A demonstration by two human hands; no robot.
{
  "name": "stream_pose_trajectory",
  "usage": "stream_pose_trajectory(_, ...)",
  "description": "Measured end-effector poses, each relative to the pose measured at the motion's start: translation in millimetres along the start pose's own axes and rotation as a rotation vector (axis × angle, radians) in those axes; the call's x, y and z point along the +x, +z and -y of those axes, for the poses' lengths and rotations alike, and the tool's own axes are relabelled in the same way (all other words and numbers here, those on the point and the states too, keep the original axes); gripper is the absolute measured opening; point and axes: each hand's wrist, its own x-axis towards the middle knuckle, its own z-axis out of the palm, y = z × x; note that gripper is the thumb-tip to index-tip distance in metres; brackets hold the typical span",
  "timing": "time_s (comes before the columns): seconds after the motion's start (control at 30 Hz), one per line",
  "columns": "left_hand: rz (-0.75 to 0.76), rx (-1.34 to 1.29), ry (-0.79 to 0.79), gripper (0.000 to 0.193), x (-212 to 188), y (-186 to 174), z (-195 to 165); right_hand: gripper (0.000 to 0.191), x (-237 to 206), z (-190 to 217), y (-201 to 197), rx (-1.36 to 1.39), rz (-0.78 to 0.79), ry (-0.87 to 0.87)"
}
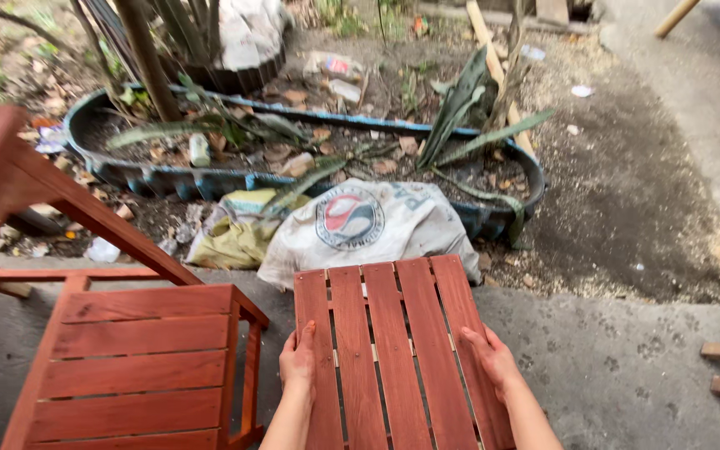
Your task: The person applies red wood stain with a brush to a small wooden stool, brushing the legs, rails and top while rotating the stool on a work surface. They dip the brush into a stain container, pour more stain from a bottle, reposition the stool, and continue brushing the frame and slats.
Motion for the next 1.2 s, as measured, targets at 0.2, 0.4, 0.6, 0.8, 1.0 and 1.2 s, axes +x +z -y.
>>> stream_pose_trajectory(0.2, 0.098, -0.263, 0.093, 0.067, -75.1, -22.6, -123.3, 0.073, -63.3, 120.0, -26.2, 0.133, 0.047, -0.286)
stream_pose_trajectory(0.4, 0.247, -0.462, 0.286, 0.062, -163.7, -65.7, -278.9, 0.071, -175.9, 315.9, -35.2, 0.080, 0.083, -0.287)
stream_pose_trajectory(0.6, 0.175, -0.457, 0.431, 0.058, -250.0, -143.0, -434.7, 0.065, -313.7, 498.9, 1.0, 0.015, 0.174, -0.496)
stream_pose_trajectory(0.8, 0.237, -0.661, 0.700, 0.067, -304.4, -250.7, -542.3, 0.059, -407.7, 617.0, 73.0, -0.039, 0.230, -0.821)
stream_pose_trajectory(1.0, 0.049, -0.742, 0.725, 0.071, -326.2, -379.0, -597.4, 0.056, -455.3, 674.9, 190.9, 0.094, 0.457, -0.994)
stream_pose_trajectory(1.2, -0.170, -0.749, 0.758, 0.076, -321.3, -500.2, -617.5, 0.058, -490.3, 704.7, 338.4, 0.143, 0.736, -0.816)
